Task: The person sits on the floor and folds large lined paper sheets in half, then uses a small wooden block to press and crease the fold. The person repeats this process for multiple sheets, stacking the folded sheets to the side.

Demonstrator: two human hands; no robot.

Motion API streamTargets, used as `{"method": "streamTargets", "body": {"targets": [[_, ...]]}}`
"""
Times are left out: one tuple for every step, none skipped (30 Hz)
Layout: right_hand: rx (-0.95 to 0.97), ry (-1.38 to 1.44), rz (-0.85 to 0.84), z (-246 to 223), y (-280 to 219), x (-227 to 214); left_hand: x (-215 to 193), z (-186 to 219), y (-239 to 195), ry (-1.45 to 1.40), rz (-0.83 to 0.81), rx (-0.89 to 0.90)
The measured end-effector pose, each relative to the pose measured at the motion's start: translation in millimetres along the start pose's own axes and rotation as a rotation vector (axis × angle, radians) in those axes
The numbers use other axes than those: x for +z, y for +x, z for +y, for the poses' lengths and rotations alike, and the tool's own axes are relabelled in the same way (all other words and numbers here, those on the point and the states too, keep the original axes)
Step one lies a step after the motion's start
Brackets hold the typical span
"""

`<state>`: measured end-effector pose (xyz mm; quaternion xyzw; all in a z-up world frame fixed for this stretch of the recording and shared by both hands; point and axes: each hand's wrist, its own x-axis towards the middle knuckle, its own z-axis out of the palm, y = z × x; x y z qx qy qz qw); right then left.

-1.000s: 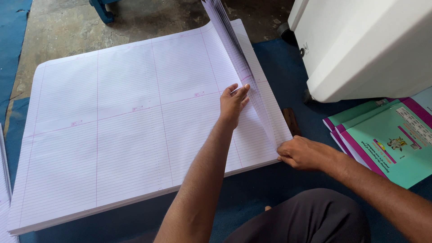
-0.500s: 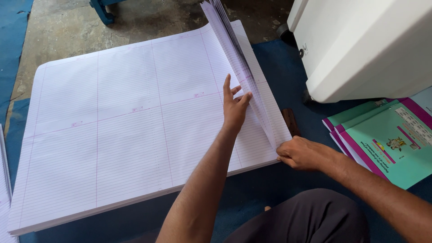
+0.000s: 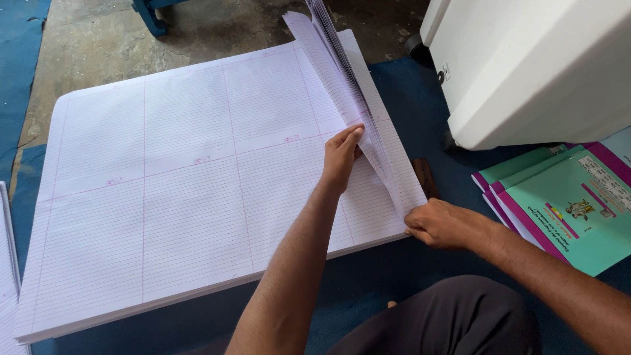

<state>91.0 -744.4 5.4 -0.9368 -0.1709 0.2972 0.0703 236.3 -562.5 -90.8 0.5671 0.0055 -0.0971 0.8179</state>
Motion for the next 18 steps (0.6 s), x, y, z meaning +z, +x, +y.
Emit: {"method": "streamTargets", "body": {"targets": [[-0.012, 0.005, 0.014, 0.0, -0.3, -0.1, 0.4, -0.4, 0.2, -0.003, -0.001, -0.005], [-0.024, 0.01, 0.028, 0.1, -0.6, -0.1, 0.6, -0.4, 0.2, -0.006, -0.002, -0.01], [-0.036, 0.015, 0.041, 0.2, -0.7, 0.0, 0.8, -0.2, 0.0, 0.005, 0.003, -0.02], [-0.02, 0.013, 0.026, 0.2, -0.4, 0.3, 1.1, 0.2, -0.3, 0.016, 0.008, -0.03], [-0.002, 0.01, 0.012, 0.3, 0.0, 0.6, 1.5, 0.7, -0.7, 0.027, 0.013, -0.039], [0.015, 0.007, -0.002, 0.7, 0.2, 1.0, 1.6, 1.5, -1.2, 0.027, 0.006, -0.034], [0.012, 0.008, -0.003, 1.2, 0.6, 1.2, 1.5, 2.4, -1.8, 0.027, 0.0, -0.029], [0.01, 0.009, -0.004, 1.9, 0.9, 1.5, 1.6, 3.4, -2.3, 0.027, -0.006, -0.024], [0.006, 0.01, -0.006, 2.4, 1.4, 2.2, 1.7, 4.1, -3.1, 0.035, -0.002, -0.026], [0.0, 0.01, 0.001, 2.9, 1.9, 2.9, 2.2, 4.7, -3.8, 0.043, 0.002, -0.029], [-0.005, 0.011, 0.008, 3.7, 2.3, 3.5, 2.8, 5.3, -4.1, 0.05, 0.005, -0.031], [-0.01, 0.011, 0.015, 4.4, 2.8, 4.1, 2.9, 5.9, -4.6, 0.054, 0.002, -0.027], [-0.019, 0.006, 0.021, 5.1, 3.6, 4.7, 2.7, 6.3, -5.1, 0.058, 0.0, -0.024], [-0.029, 0.001, 0.026, 5.6, 4.4, 5.2, 2.8, 6.7, -5.3, 0.062, -0.003, -0.021], [-0.038, -0.003, 0.03, 6.0, 4.7, 6.1, 2.8, 6.7, -5.4, 0.065, 0.0, -0.025], [-0.038, -0.002, 0.031, 6.6, 4.9, 6.6, 2.8, 6.6, -5.3, 0.069, 0.002, -0.029], [-0.038, 0.0, 0.033, 7.1, 5.1, 6.9, 2.9, 6.4, -4.8, 0.073, 0.005, -0.032], [-0.037, 0.001, 0.034, 7.5, 5.1, 7.1, 3.0, 6.2, -4.1, 0.071, 0.004, -0.029]]}}
